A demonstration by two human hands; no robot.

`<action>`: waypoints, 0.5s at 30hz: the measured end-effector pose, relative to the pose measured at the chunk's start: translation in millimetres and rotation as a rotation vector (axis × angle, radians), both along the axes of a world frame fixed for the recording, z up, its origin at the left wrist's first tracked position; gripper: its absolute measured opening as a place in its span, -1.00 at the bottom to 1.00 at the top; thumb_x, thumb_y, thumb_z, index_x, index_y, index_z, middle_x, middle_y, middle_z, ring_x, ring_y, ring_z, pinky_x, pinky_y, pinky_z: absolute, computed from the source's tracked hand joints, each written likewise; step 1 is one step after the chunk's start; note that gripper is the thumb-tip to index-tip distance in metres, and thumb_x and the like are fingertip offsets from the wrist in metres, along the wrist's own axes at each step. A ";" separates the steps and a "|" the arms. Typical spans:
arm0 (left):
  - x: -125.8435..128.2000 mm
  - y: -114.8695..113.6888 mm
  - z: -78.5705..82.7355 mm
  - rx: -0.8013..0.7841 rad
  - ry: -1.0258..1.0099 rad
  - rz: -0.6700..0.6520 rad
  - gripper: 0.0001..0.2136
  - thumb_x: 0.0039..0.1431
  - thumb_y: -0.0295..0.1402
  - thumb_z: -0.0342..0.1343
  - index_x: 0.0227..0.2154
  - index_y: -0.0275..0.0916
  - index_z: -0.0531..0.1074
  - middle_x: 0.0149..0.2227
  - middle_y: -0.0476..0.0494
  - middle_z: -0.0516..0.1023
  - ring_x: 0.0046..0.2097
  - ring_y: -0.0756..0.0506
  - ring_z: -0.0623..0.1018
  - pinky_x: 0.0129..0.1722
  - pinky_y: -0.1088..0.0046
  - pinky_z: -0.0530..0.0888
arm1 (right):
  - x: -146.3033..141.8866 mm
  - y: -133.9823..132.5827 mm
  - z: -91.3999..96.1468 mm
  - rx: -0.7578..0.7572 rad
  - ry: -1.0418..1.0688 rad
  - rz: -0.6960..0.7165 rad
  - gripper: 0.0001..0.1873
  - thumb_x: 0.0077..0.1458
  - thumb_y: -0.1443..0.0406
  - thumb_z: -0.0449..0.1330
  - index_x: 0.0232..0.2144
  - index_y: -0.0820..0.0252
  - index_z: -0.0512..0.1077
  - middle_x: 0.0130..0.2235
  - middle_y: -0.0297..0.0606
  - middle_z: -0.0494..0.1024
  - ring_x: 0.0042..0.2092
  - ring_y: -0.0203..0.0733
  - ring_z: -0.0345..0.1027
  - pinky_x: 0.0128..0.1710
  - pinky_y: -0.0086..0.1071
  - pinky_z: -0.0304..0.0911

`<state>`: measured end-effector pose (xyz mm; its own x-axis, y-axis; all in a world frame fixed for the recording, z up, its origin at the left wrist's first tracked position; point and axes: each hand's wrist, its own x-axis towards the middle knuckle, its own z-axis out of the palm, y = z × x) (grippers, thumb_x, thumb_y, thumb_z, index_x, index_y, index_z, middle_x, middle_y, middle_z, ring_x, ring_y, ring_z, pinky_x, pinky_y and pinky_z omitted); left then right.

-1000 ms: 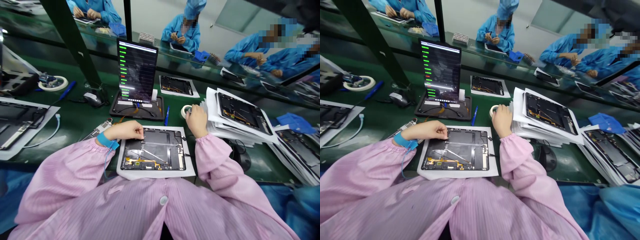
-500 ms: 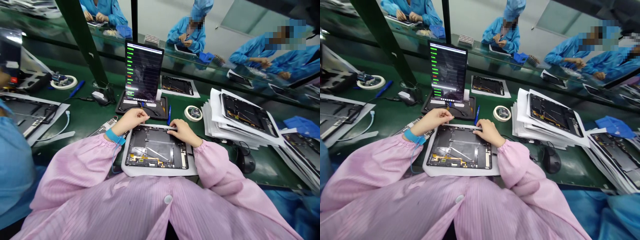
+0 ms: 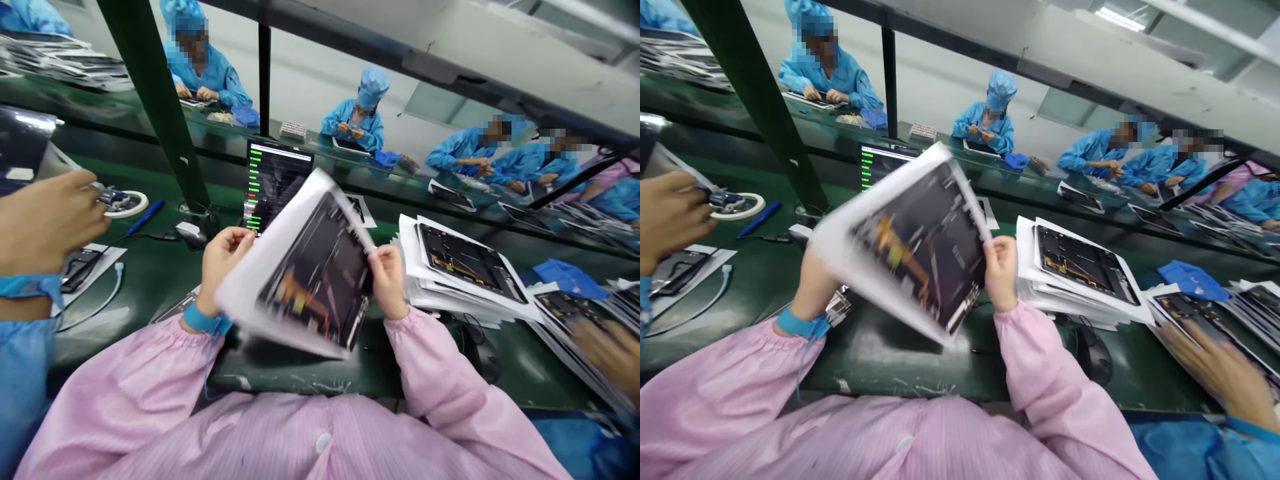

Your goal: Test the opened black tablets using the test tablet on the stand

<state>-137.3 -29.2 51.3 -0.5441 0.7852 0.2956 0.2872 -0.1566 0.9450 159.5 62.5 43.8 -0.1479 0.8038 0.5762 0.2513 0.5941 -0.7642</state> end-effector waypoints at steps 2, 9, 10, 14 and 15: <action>3.7 -1.0 0.5 -0.016 0.014 -0.032 -0.76 0.09 -0.18 0.11 -0.35 -0.28 0.47 -0.39 -0.07 0.54 -0.33 -0.06 0.50 -0.30 0.46 0.43 | 1.8 42.5 22.9 -0.015 0.071 -0.282 -0.77 0.22 0.11 0.08 -0.25 0.15 0.24 -0.32 -0.36 0.34 -0.30 -0.30 0.28 -0.26 -0.42 0.23; 14.7 3.4 -7.3 -0.064 0.042 -0.135 -0.77 0.12 -0.19 0.11 -0.35 -0.28 0.48 -0.37 -0.10 0.55 -0.32 -0.06 0.52 -0.26 0.46 0.44 | -15.0 203.5 70.5 -0.372 -0.178 -0.675 -0.74 0.26 0.22 0.11 -0.10 0.29 0.37 -0.11 -0.20 0.44 -0.12 -0.22 0.37 -0.11 -0.26 0.34; 14.9 4.2 -8.3 -0.063 0.041 -0.141 -0.78 0.12 -0.20 0.11 -0.36 -0.28 0.47 -0.37 -0.10 0.55 -0.32 -0.06 0.52 -0.27 0.46 0.44 | -17.4 216.3 71.6 -0.410 -0.214 -0.703 -0.70 0.25 0.20 0.12 -0.05 0.27 0.37 -0.06 -0.17 0.44 -0.10 -0.19 0.37 -0.10 -0.21 0.36; 14.1 7.2 -12.0 -0.073 0.058 -0.155 -0.78 0.14 -0.19 0.09 -0.37 -0.26 0.46 -0.38 -0.09 0.54 -0.34 -0.06 0.51 -0.29 0.47 0.43 | -11.3 241.3 80.5 -0.483 -0.386 -0.773 -0.62 0.24 0.16 0.14 0.03 0.22 0.34 0.03 -0.13 0.39 -0.03 -0.12 0.36 -0.06 -0.13 0.36; 13.8 8.0 -13.1 -0.080 0.063 -0.159 -0.78 0.15 -0.19 0.09 -0.37 -0.26 0.46 -0.38 -0.08 0.54 -0.34 -0.06 0.51 -0.29 0.47 0.43 | -5.1 243.1 85.0 -0.472 -0.433 -0.770 -0.63 0.24 0.16 0.14 0.03 0.22 0.34 0.03 -0.13 0.39 -0.03 -0.13 0.35 -0.05 -0.13 0.36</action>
<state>-123.5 -21.3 38.2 -0.3935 0.8824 0.2582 0.3238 -0.1298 0.9372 154.4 305.6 128.7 0.3872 0.9016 0.1928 0.7524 -0.1881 -0.6312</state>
